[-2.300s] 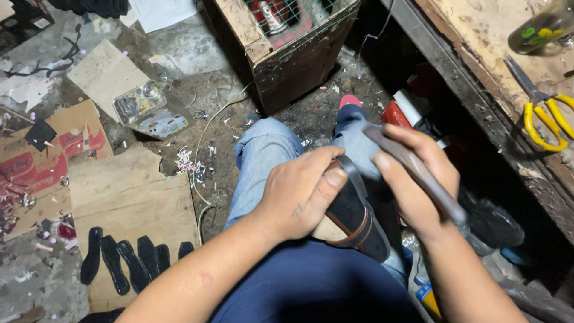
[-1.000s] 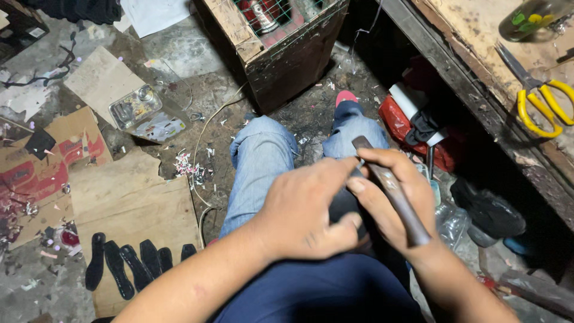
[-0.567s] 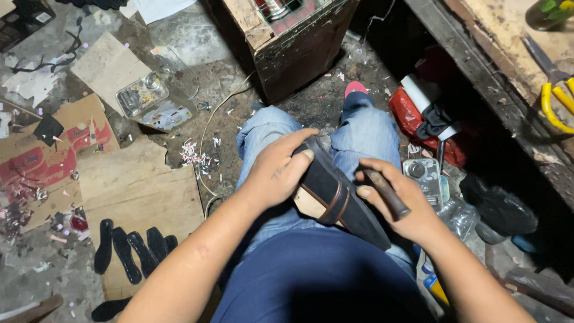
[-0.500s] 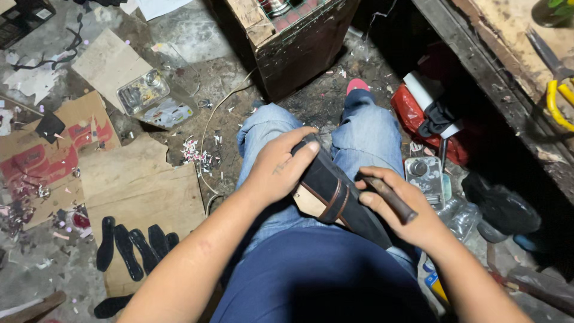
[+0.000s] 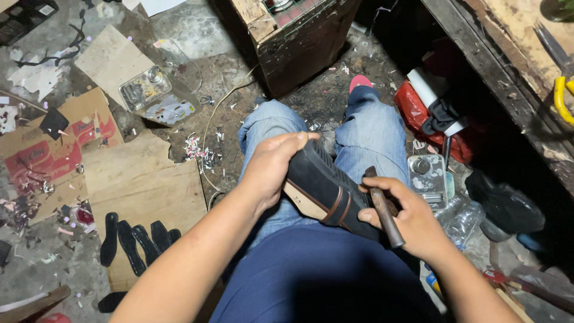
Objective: The person sits on the floor of a shoe workshop holding a shoe with a black rubber sole on their lap. They press and flex the sole and upper by hand, then use a wooden-handled tool to rub and press along the edge where the sole meets the upper, turning the shoe to work around it.
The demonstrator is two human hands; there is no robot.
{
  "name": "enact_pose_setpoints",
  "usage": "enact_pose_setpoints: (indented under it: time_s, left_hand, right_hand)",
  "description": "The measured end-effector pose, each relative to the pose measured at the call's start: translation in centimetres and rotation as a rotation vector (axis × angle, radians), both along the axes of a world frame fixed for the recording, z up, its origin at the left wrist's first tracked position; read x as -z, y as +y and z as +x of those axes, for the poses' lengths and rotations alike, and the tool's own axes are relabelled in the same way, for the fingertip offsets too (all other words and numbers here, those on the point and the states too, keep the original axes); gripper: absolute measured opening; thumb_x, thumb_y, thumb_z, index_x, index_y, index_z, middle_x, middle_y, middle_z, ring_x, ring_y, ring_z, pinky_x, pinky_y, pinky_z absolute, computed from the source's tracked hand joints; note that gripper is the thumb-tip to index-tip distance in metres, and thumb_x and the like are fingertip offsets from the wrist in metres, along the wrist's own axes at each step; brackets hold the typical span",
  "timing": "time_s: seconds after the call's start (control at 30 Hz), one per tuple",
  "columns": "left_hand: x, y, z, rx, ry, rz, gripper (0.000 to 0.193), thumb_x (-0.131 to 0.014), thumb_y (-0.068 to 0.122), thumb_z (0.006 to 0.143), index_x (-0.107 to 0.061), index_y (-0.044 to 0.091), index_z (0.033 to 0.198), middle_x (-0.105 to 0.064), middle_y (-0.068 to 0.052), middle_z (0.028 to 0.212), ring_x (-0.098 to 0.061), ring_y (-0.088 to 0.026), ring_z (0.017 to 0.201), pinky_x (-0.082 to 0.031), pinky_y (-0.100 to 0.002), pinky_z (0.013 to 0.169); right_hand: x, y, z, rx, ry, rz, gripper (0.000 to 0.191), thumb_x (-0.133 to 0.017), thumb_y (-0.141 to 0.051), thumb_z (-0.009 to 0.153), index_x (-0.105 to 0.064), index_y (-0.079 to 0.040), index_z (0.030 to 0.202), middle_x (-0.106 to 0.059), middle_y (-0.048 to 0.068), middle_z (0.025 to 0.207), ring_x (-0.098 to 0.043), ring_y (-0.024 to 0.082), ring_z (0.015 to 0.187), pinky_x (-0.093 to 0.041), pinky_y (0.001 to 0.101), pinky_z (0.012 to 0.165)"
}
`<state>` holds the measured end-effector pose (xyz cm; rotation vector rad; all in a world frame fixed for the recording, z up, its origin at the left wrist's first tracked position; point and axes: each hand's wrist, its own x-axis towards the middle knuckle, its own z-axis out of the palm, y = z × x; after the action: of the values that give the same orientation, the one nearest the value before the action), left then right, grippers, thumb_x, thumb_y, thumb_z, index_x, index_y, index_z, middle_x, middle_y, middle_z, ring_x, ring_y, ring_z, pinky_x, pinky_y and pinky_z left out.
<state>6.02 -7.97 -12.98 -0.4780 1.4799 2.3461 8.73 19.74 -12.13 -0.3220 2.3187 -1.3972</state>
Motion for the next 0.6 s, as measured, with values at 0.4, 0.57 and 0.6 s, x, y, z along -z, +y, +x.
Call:
enact_pose_setpoints:
  time_s: [0.4, 0.57, 0.6]
  left_hand:
    - [1.1, -0.1, 0.2, 0.016, 0.256, -0.512, 0.035, -0.076, 0.033, 0.089, -0.073, 0.003, 0.106, -0.068, -0.001, 0.087, -0.063, -0.007, 0.081, -0.052, -0.026, 0.073]
    - [0.4, 0.4, -0.2, 0.046, 0.279, -0.391, 0.031, -0.075, 0.030, 0.090, -0.072, 0.002, 0.102, -0.068, 0.001, 0.080, -0.062, -0.006, 0.073, -0.051, -0.025, 0.067]
    - [0.2, 0.5, -0.3, 0.050, 0.269, -0.366, 0.030, -0.075, 0.029, 0.090, -0.071, 0.002, 0.101, -0.069, 0.001, 0.080, -0.063, -0.006, 0.072, -0.051, -0.025, 0.066]
  right_hand:
    - [-3.0, -2.0, 0.2, -0.086, 0.753, 0.049, 0.035, -0.083, -0.010, 0.082, -0.072, 0.003, 0.112, -0.066, 0.011, 0.083, -0.065, 0.021, 0.071, -0.051, 0.0311, 0.064]
    - [-3.8, -2.7, -0.7, -0.145, 0.742, 0.065, 0.033, -0.083, -0.010, 0.082, -0.073, 0.002, 0.110, -0.066, 0.011, 0.081, -0.064, 0.020, 0.068, -0.052, 0.0309, 0.063]
    - [-3.9, -2.8, -0.8, -0.144, 0.742, 0.075, 0.033, -0.083, -0.010, 0.081, -0.073, 0.002, 0.110, -0.065, 0.011, 0.081, -0.064, 0.020, 0.067, -0.052, 0.0312, 0.062]
